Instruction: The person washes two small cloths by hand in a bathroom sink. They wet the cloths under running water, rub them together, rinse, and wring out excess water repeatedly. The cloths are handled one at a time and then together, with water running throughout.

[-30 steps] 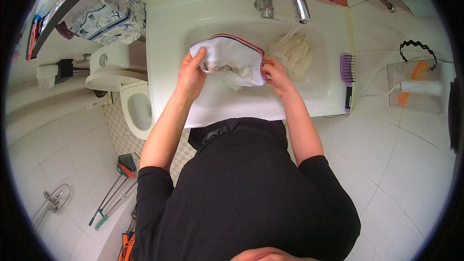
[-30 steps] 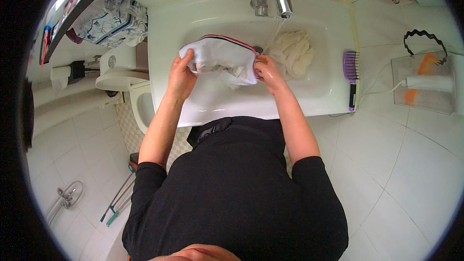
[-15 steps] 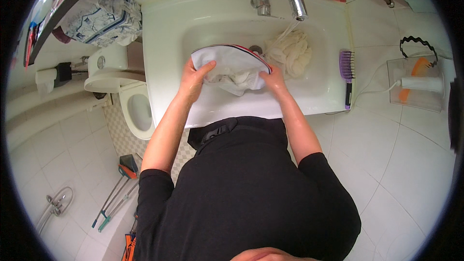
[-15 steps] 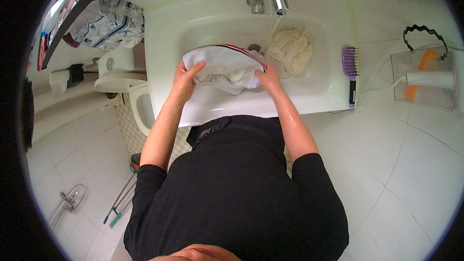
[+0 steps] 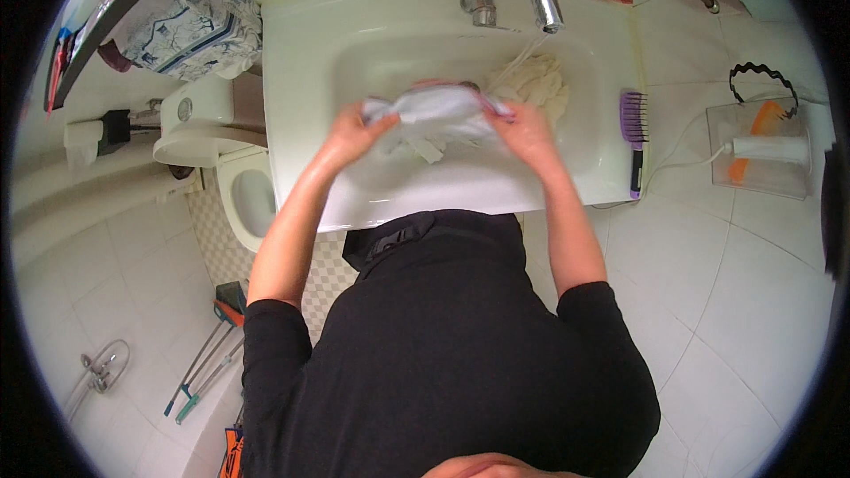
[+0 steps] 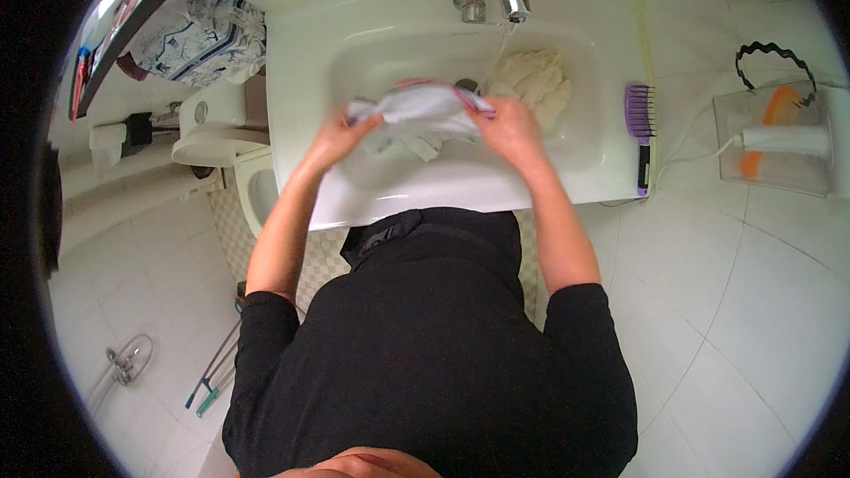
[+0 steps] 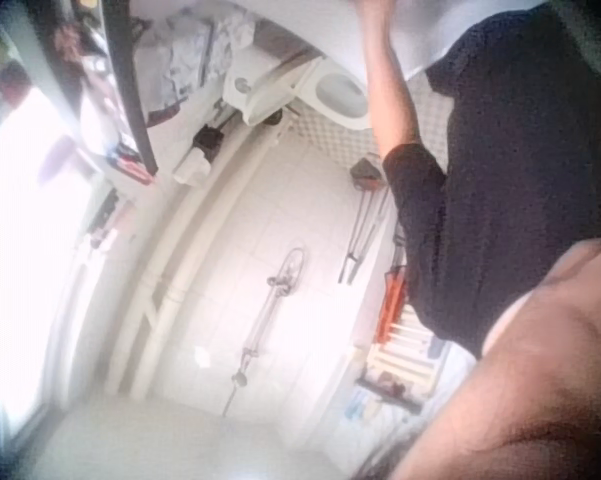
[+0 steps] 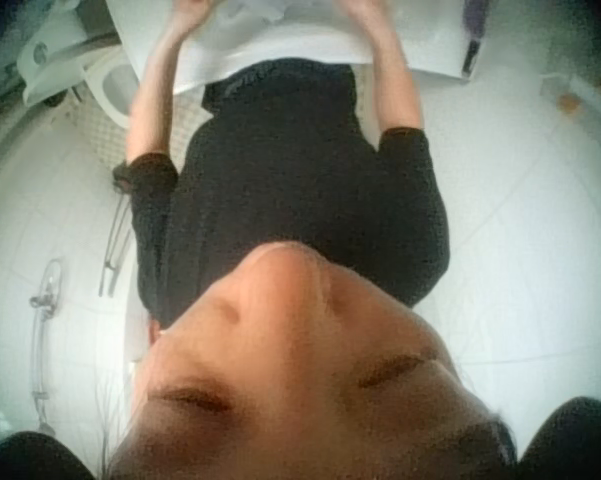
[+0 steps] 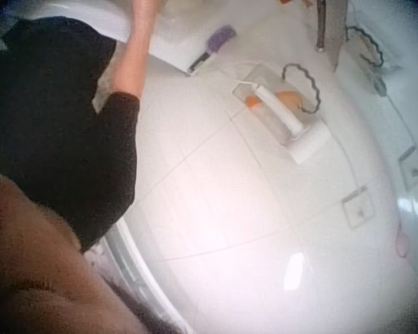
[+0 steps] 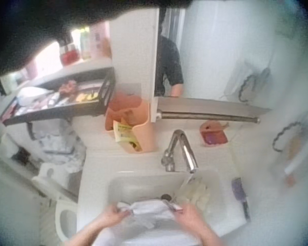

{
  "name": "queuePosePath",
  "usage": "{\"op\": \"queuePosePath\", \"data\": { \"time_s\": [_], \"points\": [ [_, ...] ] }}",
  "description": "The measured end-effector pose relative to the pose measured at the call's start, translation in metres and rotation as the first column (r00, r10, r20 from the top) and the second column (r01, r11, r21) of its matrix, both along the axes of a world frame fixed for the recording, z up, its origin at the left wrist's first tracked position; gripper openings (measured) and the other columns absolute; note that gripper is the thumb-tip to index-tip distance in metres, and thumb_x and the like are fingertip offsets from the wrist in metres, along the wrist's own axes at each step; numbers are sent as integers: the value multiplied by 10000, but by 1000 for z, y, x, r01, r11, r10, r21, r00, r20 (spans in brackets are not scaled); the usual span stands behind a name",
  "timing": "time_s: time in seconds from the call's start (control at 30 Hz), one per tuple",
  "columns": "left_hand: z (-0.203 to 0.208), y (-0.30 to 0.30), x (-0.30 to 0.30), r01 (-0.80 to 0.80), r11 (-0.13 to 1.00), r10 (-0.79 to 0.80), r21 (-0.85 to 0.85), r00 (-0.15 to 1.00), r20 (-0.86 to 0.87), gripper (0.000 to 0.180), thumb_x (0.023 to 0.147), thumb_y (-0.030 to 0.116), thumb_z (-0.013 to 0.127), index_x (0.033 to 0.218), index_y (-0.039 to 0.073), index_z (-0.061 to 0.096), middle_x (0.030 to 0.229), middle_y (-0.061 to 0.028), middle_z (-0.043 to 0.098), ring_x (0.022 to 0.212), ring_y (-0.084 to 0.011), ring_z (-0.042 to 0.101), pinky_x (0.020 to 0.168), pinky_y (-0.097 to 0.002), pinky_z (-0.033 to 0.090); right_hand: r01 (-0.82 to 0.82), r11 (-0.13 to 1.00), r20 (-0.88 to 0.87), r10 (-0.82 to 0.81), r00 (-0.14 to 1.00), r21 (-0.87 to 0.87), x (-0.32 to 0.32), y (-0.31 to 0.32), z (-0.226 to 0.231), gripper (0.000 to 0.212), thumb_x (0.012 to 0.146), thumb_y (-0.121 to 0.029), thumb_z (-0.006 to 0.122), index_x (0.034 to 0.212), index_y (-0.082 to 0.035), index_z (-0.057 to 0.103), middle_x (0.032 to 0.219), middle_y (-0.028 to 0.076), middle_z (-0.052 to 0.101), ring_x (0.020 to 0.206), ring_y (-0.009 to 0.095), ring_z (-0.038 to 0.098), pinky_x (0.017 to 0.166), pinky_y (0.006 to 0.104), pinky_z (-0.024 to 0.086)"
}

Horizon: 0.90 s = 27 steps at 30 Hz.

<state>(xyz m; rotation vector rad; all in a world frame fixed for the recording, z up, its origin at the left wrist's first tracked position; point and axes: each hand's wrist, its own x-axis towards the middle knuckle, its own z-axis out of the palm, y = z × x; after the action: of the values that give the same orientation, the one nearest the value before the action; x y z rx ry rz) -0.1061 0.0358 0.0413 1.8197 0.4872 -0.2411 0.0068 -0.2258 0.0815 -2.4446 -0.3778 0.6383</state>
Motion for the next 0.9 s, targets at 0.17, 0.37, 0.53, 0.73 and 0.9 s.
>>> {"op": "queuePosePath", "data": {
  "time_s": [0.17,0.37,0.53,0.73,0.9],
  "points": [
    [146,7,12,-114,959,234,-259,832,502,273,775,241,714,926,34,618,815,-14,627,724,-74,558,663,-216,435,-198,811,468,-103,878,550,12,-1,130,195,809,-98,628,991,-34,647,829,73,658,761,119,591,665,259,455],
    [225,-2,16,-23,964,250,-265,415,875,244,867,121,514,1042,-34,582,958,-155,613,816,-175,604,722,-248,469,-601,484,770,-346,537,636,29,-23,204,270,851,-130,584,1077,18,602,990,147,635,885,244,629,799,355,508],
    [196,-13,12,-97,972,225,-213,634,740,210,812,128,635,988,16,613,844,-55,643,730,-114,603,662,-250,476,-503,741,765,-24,643,446,12,-38,183,390,844,-326,590,1072,-9,597,950,150,647,852,218,643,729,315,506],
    [7,5,22,-50,977,30,205,995,100,300,829,261,629,943,-17,632,701,-63,598,605,-144,542,595,-300,444,-27,999,-39,28,999,24,22,-34,-8,305,865,-231,498,1078,-34,592,870,194,640,862,328,621,760,348,465],
    [-91,-2,10,21,999,-16,28,989,-145,262,833,197,582,963,-30,598,764,-118,615,671,-197,581,634,-324,461,-95,992,-60,91,994,-82,10,-26,-102,356,867,-254,497,1105,-3,580,884,168,644,807,276,608,729,364,457]
  ]
}}
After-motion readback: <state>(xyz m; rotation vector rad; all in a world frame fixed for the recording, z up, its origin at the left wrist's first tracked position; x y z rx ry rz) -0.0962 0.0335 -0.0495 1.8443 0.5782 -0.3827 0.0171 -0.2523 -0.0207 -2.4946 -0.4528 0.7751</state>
